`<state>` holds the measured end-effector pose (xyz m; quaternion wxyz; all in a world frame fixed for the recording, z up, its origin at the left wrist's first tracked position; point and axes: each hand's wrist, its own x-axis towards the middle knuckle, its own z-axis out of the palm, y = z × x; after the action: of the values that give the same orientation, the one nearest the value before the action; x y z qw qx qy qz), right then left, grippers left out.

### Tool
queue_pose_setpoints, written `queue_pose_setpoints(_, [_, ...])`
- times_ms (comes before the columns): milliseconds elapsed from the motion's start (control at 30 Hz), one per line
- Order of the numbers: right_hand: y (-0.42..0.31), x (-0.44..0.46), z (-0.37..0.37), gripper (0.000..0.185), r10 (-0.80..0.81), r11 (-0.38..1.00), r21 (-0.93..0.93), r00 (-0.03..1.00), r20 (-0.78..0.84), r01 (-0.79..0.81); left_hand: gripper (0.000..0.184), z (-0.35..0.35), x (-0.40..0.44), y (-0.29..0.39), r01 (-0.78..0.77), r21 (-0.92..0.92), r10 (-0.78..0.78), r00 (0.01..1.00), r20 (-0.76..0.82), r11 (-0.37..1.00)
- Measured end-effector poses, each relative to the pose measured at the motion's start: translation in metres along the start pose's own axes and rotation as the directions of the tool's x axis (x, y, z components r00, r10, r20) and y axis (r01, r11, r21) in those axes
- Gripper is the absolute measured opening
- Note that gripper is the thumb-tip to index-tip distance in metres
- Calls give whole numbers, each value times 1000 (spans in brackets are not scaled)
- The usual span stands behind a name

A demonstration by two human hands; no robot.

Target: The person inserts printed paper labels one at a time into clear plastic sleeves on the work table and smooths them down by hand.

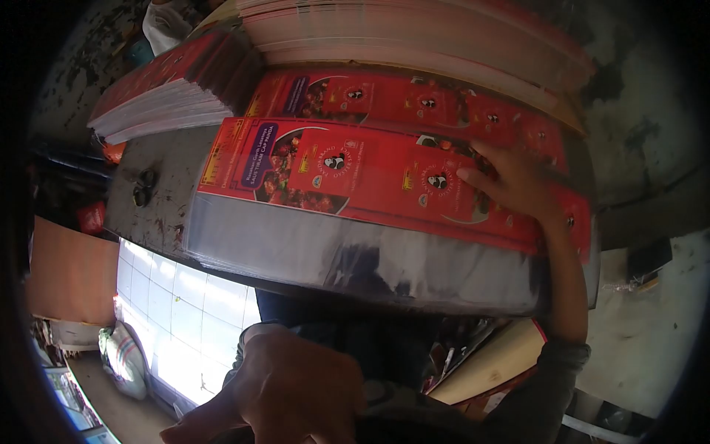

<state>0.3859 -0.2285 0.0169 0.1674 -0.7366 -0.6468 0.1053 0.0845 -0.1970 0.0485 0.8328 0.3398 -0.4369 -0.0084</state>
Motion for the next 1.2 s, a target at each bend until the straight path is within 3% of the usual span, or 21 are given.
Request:
queue_pose_setpoints(67, [0,2,-3,45,-27,999,-22,999,47,28,82,6,-4,-8,-194,37,197,964,-180,980])
queue_pose_setpoints(200, [2,2,-3,43,-107,993,-61,994,-20,106,60,-45,-28,-3,-539,414,538,833,129,734])
queue_pose_setpoints(267, [-4,3,-10,42,63,993,-112,989,137,-48,65,-38,-47,17,-379,676,494,869,26,632])
queue_pose_setpoints(300, [-5,1,-11,42,67,992,-115,989,131,-52,70,-21,-60,28,-116,839,518,828,-214,531])
queue_pose_setpoints(333, [-6,-3,-11,42,-11,990,-143,997,-76,0,76,-5,-73,39,200,866,511,738,-440,457])
queue_pose_setpoints(367, [-7,-6,-12,42,-94,983,-180,957,-275,45,77,7,-75,44,498,797,632,506,-586,341])
queue_pose_setpoints(433, [-5,-13,-47,44,26,1000,16,946,-323,-22,71,3,-78,83,840,539,598,461,-655,-57])
queue_pose_setpoints(467, [-3,-17,-63,44,29,1000,17,943,-332,-25,69,-5,-84,99,862,480,597,474,-647,-165])
queue_pose_setpoints(500, [0,-22,-78,43,-7,999,41,937,-349,22,67,-13,-91,112,870,413,593,488,-640,-270])
queue_pose_setpoints(567, [1,-33,-92,43,-32,996,63,926,-375,60,59,-26,-101,133,879,375,533,477,-699,-294])
queue_pose_setpoints(633, [-4,-51,-92,55,7,994,-101,955,-295,-39,53,-46,-109,144,771,417,412,619,-669,-480])
queue_pose_setpoints(667, [-8,-61,-89,60,26,985,-159,962,-272,-71,61,-47,-110,145,819,339,360,523,-773,-464])
queue_pose_setpoints(700, [-12,-72,-75,64,35,977,-190,951,-307,-97,61,-48,-110,141,812,353,354,536,-767,-465])
queue_pose_setpoints(767, [-25,-88,-53,69,58,963,-229,938,-342,-143,75,-54,-108,128,712,359,308,624,-718,-603])
queue_pose_setpoints(800, [-36,-92,-42,72,67,950,-272,952,-297,-152,81,-54,-107,125,685,319,245,592,-768,-655])
queue_pose_setpoints(900, [-61,-86,-6,86,61,954,-273,974,-217,-120,79,-63,-102,115,585,350,157,644,-749,-732])
queue_pose_setpoints(967, [-80,-73,13,90,-7,954,-299,992,-125,-31,74,-65,-95,104,624,417,122,637,-761,-661])
queue_pose_setpoints(1033, [-98,-56,33,90,-49,952,-306,996,-78,23,73,-67,-88,98,436,398,-116,544,-831,-807])
queue_pose_setpoints(1067, [-102,-51,38,90,-105,949,-301,994,-29,92,68,-66,-88,98,519,414,-77,551,-831,-748])
queue_pose_setpoints(1200, [-92,-54,29,88,-86,957,-277,996,-4,82,67,-66,-93,99,510,351,-34,532,-846,-785])
